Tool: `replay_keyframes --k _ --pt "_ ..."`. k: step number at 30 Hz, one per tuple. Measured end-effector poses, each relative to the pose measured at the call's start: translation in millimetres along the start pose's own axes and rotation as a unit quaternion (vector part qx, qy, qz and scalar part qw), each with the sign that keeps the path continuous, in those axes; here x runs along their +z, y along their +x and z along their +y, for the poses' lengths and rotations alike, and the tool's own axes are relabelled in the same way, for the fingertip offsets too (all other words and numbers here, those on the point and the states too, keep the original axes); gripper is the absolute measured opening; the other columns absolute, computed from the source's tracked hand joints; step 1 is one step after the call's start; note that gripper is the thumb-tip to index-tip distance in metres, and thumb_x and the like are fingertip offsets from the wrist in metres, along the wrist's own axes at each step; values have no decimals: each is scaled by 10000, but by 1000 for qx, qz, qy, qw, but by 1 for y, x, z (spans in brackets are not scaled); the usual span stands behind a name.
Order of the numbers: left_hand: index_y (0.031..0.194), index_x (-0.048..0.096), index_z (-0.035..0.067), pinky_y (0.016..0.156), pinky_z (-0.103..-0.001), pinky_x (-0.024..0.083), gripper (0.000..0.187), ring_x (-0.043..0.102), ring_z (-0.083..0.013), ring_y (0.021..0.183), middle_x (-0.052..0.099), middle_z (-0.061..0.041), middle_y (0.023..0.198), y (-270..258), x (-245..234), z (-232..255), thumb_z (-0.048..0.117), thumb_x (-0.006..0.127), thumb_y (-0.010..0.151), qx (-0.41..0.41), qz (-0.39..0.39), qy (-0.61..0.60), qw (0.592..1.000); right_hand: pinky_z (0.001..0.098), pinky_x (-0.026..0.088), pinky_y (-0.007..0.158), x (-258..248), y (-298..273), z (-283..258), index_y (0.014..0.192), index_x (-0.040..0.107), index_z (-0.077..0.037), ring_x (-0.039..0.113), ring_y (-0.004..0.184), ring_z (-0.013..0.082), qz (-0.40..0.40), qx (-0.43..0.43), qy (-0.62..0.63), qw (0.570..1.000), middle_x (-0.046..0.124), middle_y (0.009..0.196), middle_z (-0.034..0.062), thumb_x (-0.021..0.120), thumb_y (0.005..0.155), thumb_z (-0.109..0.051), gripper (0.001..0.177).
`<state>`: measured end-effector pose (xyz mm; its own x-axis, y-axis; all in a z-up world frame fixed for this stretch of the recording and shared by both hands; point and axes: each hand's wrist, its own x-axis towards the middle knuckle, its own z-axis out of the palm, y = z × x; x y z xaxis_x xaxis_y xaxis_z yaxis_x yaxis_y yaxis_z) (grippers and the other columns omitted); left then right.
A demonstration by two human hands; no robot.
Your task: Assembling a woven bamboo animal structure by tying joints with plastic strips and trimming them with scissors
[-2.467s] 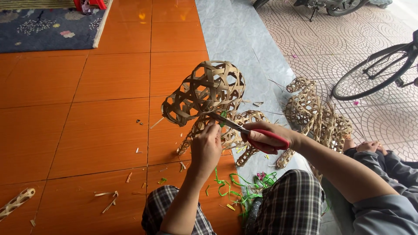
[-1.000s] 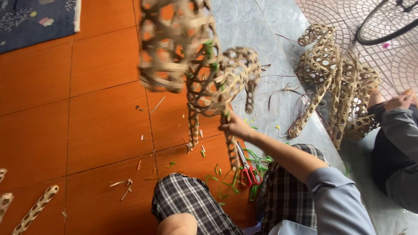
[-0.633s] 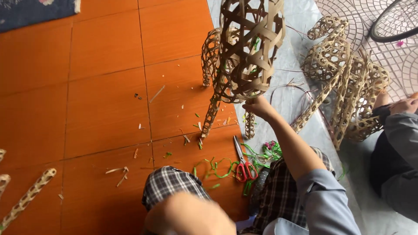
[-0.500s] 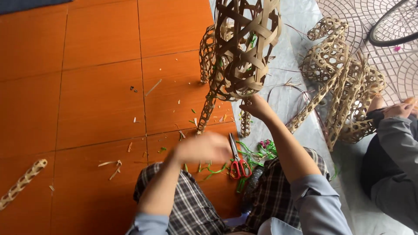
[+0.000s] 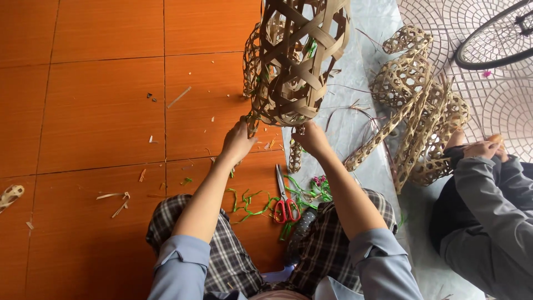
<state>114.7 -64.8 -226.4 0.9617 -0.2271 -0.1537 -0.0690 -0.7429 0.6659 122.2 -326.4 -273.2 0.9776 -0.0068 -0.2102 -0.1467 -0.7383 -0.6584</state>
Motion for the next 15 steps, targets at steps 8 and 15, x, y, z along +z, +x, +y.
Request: replay_keyframes --k 8,15 --pt "1367 345 -169 783 -506 560 493 646 -447 1009 584 -323 1091 1 -2 9 81 508 974 13 24 21 999 524 510 900 -11 -11 -28 1005 706 -71 641 1054 406 14 -10 29 999 705 1020 180 715 803 -179 229" --pt "1370 282 -228 757 -520 570 547 653 -451 997 578 -363 1123 -10 -6 5 71 507 971 29 -9 32 999 486 525 878 4 -7 -12 1032 701 -115 659 1027 352 5 5 28 1000 707 1005 129 761 751 -198 299"
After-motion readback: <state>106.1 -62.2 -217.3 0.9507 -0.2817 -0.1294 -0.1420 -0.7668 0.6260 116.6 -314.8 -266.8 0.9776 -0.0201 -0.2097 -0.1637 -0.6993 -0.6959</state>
